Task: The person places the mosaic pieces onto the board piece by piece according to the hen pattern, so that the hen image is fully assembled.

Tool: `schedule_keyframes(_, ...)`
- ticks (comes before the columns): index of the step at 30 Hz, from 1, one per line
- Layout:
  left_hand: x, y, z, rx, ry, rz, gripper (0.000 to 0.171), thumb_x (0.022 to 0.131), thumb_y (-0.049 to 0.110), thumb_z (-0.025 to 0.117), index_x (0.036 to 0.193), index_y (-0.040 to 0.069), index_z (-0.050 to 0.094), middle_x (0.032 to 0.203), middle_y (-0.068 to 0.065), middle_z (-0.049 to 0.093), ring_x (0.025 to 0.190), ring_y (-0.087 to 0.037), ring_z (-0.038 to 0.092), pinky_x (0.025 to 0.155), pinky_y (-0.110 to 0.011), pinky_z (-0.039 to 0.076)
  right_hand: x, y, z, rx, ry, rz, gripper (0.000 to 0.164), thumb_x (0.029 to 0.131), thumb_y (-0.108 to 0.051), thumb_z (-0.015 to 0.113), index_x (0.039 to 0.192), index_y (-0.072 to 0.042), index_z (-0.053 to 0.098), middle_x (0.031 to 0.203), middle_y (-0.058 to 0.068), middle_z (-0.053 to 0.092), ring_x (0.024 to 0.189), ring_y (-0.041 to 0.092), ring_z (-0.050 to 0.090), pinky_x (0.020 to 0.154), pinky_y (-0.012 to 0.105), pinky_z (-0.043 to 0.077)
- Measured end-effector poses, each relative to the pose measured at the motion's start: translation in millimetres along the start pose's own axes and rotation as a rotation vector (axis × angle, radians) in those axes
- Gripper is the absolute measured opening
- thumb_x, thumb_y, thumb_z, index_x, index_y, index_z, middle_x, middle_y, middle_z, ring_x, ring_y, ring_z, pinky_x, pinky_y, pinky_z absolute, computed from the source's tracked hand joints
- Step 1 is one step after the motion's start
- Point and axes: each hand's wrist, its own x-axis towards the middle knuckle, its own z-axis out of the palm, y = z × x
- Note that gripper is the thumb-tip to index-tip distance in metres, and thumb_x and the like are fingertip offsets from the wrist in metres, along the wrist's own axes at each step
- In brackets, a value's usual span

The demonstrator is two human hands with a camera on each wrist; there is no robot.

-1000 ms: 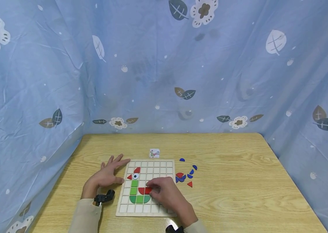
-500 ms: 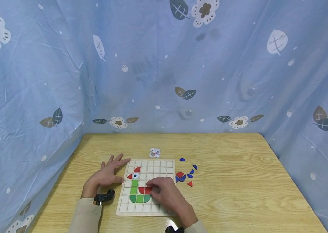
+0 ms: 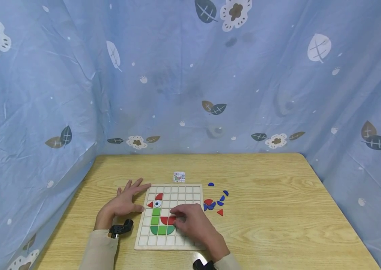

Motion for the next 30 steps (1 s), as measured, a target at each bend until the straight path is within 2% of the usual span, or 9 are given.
schedule_keyframes(5, 0.1, -0.3, 1.4, -0.002, 0.008, 0.003, 0.088, 0.082, 0.006, 0.086, 0.163, 0.021, 0.055, 0.183, -0.019, 0.018, 0.168, -0.054, -0.009, 0.126, -0.08, -0.015, -3.4, 9.1, -21.3, 0.028, 0.074, 0.057, 0.026, 0.094, -0.012, 0.086, 0.12, -0.013, 0.084, 0.118, -0.002, 0.083, 0.106, 0.016, 0.079, 0.096, 0.038, 0.065)
schedule_keyframes(9, 0.8, -1.0, 1.3, 0.002, 0.014, 0.005, 0.088, 0.082, 0.005, 0.086, 0.163, 0.022, 0.055, 0.183, -0.019, 0.019, 0.168, -0.054, -0.008, 0.126, -0.08, -0.015, -4.6, 22.9, -44.1, 0.005, 0.14, 0.04, 0.027, 0.092, -0.011, 0.087, 0.119, -0.009, 0.083, 0.117, 0.003, 0.084, 0.104, 0.024, 0.08, 0.092, 0.041, 0.066)
schedule_keyframes(15, 0.5, -1.8, 0.3, -0.005, 0.012, 0.015, 0.088, 0.082, 0.005, 0.087, 0.162, 0.022, 0.056, 0.183, -0.02, 0.019, 0.168, -0.055, -0.007, 0.125, -0.081, -0.015, -7.1, 45.9, -69.9, -0.052, 0.179, 0.081, 0.028, 0.092, -0.011, 0.088, 0.12, -0.009, 0.083, 0.115, 0.004, 0.084, 0.096, 0.016, 0.08, 0.084, 0.032, 0.066)
schedule_keyframes(18, 0.1, -2.6, 0.4, -0.006, 0.009, 0.015, 0.087, 0.083, 0.006, 0.087, 0.163, 0.022, 0.055, 0.183, -0.02, 0.019, 0.168, -0.055, -0.007, 0.125, -0.081, -0.015, -9.0, 54.9, -75.6, -0.058, 0.185, 0.138, 0.03, 0.092, -0.008, 0.088, 0.121, -0.01, 0.083, 0.116, 0.002, 0.084, 0.101, 0.016, 0.081, 0.087, 0.031, 0.066)
schedule_keyframes(21, -0.1, -3.0, 1.1, -0.004, 0.008, 0.013, 0.087, 0.083, 0.005, 0.087, 0.163, 0.022, 0.055, 0.183, -0.02, 0.019, 0.168, -0.055, -0.008, 0.126, -0.08, -0.015, -12.0, 60.6, -78.1, -0.104, 0.177, 0.155, 0.028, 0.091, -0.008, 0.088, 0.119, -0.011, 0.084, 0.114, 0.0, 0.084, 0.102, 0.017, 0.081, 0.088, 0.031, 0.065)
schedule_keyframes(26, 0.7, -2.7, 1.5, 0.011, 0.009, 0.014, 0.087, 0.083, 0.007, 0.087, 0.163, 0.021, 0.055, 0.183, -0.02, 0.019, 0.168, -0.055, -0.007, 0.125, -0.081, -0.014, -22.3, 64.0, -79.1, -0.166, 0.168, 0.104, 0.025, 0.091, -0.008, 0.089, 0.115, -0.013, 0.085, 0.113, 0.0, 0.084, 0.104, 0.02, 0.08, 0.089, 0.032, 0.066)
schedule_keyframes(30, 0.7, -1.4, 0.2, 0.012, 0.012, 0.012, 0.087, 0.083, 0.008, 0.088, 0.163, 0.02, 0.055, 0.182, -0.021, 0.02, 0.168, -0.055, -0.007, 0.125, -0.081, -0.014, -32.8, 63.0, -78.9, -0.111, 0.16, 0.112, 0.024, 0.091, -0.009, 0.088, 0.115, -0.014, 0.084, 0.113, -0.002, 0.084, 0.098, 0.012, 0.079, 0.084, 0.027, 0.065)
